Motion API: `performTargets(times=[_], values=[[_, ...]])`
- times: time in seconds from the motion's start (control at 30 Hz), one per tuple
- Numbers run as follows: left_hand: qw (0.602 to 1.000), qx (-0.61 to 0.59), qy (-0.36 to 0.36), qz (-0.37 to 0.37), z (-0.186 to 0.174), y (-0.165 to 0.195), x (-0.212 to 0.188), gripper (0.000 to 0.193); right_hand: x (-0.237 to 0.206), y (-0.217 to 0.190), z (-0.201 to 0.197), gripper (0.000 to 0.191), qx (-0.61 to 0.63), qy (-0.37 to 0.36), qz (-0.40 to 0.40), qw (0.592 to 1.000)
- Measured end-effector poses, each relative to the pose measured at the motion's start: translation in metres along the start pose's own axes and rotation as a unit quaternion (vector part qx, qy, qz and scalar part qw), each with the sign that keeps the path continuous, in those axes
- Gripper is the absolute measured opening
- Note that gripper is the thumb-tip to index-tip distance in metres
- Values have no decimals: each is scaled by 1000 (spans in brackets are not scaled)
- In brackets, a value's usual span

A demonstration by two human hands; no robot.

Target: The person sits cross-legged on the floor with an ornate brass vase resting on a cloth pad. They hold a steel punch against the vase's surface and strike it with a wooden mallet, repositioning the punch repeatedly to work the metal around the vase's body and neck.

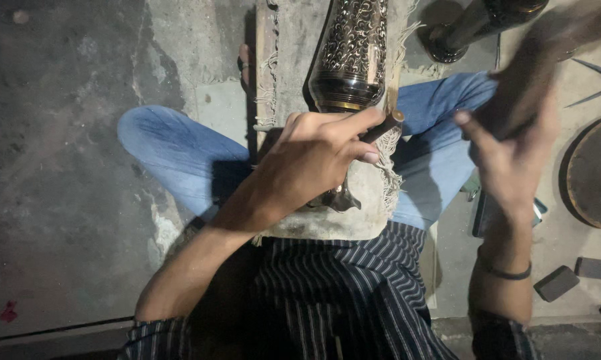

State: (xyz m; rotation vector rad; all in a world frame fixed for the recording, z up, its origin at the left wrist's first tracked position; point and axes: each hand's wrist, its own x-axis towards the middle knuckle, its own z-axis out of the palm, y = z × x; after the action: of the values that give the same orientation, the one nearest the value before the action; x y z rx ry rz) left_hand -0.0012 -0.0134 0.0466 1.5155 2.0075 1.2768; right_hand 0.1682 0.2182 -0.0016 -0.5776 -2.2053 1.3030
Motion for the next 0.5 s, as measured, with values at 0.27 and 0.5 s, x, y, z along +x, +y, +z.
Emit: performTargets(times=[0.27, 0.5], values=[[999, 19, 16, 21, 3, 0, 0, 32, 23, -38, -5, 64, -245, -170, -203, 933], [999, 21, 23, 8, 9, -1, -1, 35, 31, -44, -11, 59, -270, -180, -186, 927]])
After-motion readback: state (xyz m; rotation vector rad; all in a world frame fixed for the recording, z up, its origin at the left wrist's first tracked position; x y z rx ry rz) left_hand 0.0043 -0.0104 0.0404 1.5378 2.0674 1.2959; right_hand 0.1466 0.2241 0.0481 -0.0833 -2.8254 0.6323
